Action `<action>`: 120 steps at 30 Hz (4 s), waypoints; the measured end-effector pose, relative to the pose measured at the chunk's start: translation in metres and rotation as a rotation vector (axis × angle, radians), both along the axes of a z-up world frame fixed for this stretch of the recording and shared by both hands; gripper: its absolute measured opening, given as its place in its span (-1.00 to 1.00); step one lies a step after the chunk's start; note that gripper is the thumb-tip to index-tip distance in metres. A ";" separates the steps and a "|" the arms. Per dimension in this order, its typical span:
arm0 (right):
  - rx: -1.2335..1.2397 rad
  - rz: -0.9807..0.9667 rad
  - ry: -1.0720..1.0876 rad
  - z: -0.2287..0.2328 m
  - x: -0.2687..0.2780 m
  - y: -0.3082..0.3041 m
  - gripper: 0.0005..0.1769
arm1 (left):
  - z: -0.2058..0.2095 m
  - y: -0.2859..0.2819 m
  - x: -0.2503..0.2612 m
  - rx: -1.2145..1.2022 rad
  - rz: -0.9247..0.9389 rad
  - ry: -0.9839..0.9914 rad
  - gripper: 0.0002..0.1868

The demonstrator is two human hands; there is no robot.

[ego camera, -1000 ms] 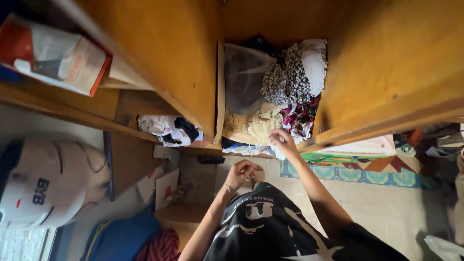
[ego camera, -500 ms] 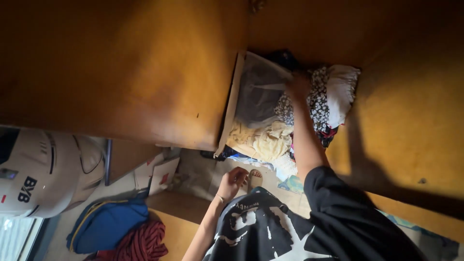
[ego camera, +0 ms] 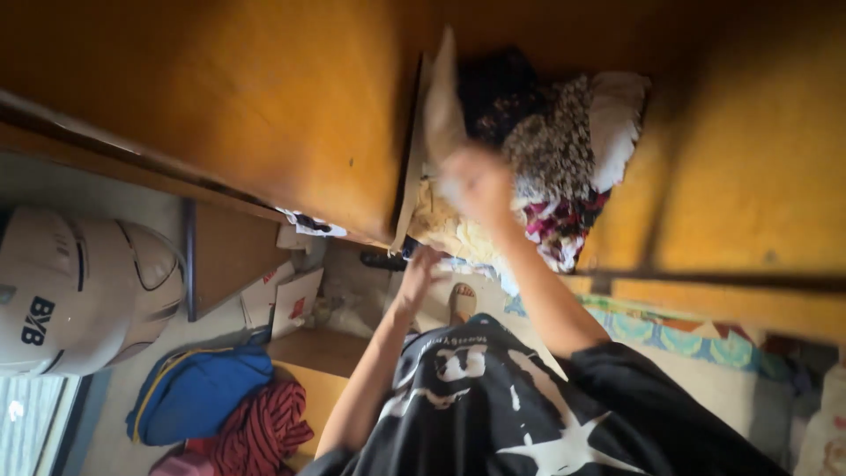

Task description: Folding and organizing various items of clothing from a closet and pile.

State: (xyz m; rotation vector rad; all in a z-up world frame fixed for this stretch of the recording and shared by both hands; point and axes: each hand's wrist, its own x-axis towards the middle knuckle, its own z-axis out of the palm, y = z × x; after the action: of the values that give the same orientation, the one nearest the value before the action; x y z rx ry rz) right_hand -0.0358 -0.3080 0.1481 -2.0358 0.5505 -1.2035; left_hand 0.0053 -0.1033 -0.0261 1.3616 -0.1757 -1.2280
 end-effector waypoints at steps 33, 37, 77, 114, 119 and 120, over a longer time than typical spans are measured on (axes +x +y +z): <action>0.433 -0.708 0.199 -0.048 -0.406 0.261 -0.60 | 0.147 0.077 -0.193 -0.401 -0.647 0.748 -0.34; 0.546 -0.745 -0.070 -0.063 -0.455 0.272 -0.61 | 0.090 0.089 -0.212 -0.288 -0.566 0.661 -0.24; 0.844 -1.437 -0.681 -0.115 -0.916 0.288 -0.81 | 0.080 -0.113 -0.775 -0.122 -1.485 0.202 -0.34; 0.644 -1.169 -0.879 -0.133 -1.364 -0.167 -0.46 | 0.050 -0.574 -1.246 -0.485 -1.426 -0.291 -0.32; 0.607 -1.266 -0.499 -0.156 -1.386 -0.246 -0.08 | 0.006 -0.694 -1.291 -0.461 -1.438 -0.296 -0.36; 0.611 -1.293 -0.510 -0.153 -1.386 -0.248 -0.08 | -0.014 -0.711 -1.298 -0.457 -1.467 -0.291 -0.36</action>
State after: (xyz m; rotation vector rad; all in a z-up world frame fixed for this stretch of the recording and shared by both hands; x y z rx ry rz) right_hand -1.4221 -0.5565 -0.0049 -0.6572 1.8062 -1.8113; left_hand -1.2929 -0.8148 -0.0405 0.8775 -1.7757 -1.9222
